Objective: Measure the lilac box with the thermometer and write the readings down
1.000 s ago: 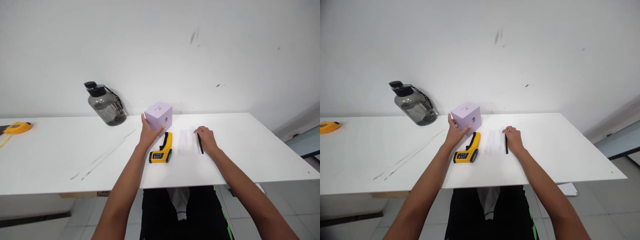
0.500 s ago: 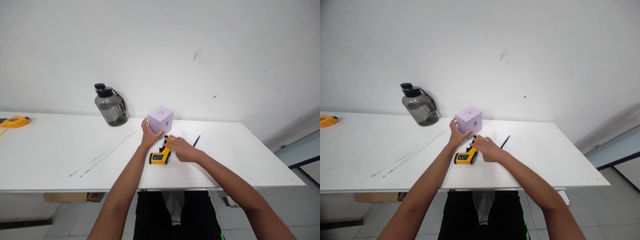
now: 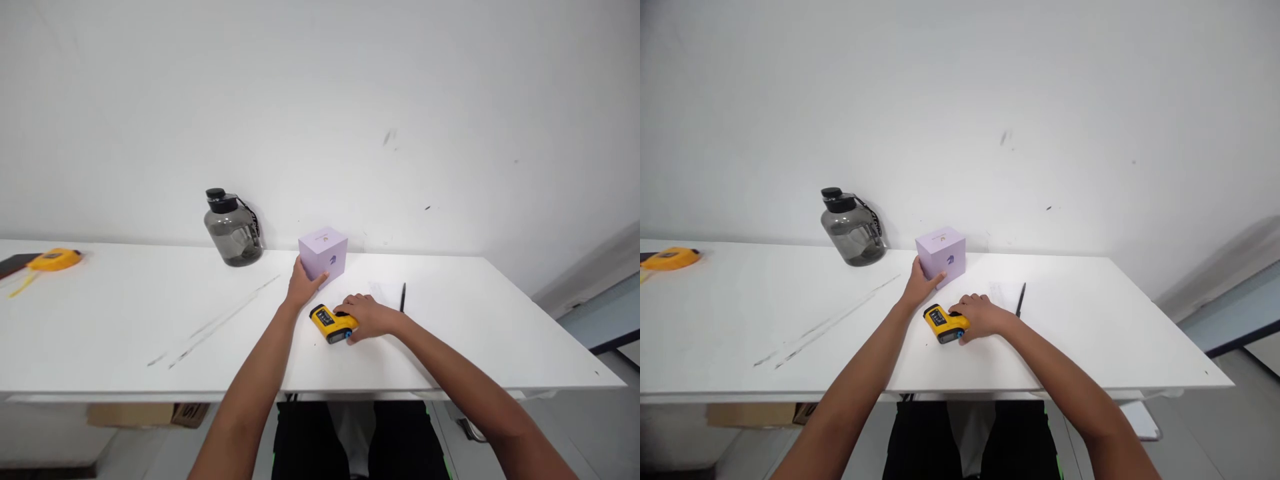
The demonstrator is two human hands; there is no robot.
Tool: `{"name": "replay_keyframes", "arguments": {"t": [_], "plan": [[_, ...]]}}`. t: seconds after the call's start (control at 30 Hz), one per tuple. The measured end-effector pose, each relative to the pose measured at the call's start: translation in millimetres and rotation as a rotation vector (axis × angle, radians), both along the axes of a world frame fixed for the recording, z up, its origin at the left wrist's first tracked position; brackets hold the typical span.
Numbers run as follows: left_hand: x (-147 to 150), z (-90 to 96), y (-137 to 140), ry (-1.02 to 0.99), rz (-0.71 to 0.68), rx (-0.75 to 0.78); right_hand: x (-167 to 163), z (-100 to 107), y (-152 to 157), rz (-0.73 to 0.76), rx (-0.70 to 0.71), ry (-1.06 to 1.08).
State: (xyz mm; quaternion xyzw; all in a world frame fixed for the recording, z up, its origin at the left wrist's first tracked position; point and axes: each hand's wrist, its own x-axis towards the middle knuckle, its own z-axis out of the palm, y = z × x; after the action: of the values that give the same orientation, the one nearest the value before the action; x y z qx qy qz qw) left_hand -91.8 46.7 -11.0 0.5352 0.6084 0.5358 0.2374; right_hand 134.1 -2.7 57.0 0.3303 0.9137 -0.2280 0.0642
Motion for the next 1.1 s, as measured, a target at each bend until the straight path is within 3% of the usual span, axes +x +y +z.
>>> {"name": "replay_keyframes", "arguments": {"t": [0.1, 0.2, 0.33, 0.43, 0.53, 0.87, 1.1], "plan": [[-1, 1.1, 1, 0.024, 0.030, -0.043, 9, -13, -1, -0.119, -0.045, 0.212], [1, 3.2, 1, -0.021, 0.065, -0.041, 15, -27, -4, -0.340, -0.107, 0.548], [12, 7.0, 0, -0.218, 0.002, -0.020, 17, -41, -5, -0.558, -0.319, 0.992], [25, 9.8, -5, -0.234, -0.019, -0.043, 17, -45, -3, -0.685, -0.452, 1.187], [38, 11.4, -12, -0.178, -0.009, -0.058, 16, -44, -3, -0.783, -0.508, 1.211], [47, 12.4, -21, -0.142, -0.057, -0.059, 12, -44, -4, -0.806, -0.326, 1.183], [46, 11.0, -22, -0.125, -0.104, -0.040, 13, -41, -6, -0.810, -0.426, 1.192]]}}
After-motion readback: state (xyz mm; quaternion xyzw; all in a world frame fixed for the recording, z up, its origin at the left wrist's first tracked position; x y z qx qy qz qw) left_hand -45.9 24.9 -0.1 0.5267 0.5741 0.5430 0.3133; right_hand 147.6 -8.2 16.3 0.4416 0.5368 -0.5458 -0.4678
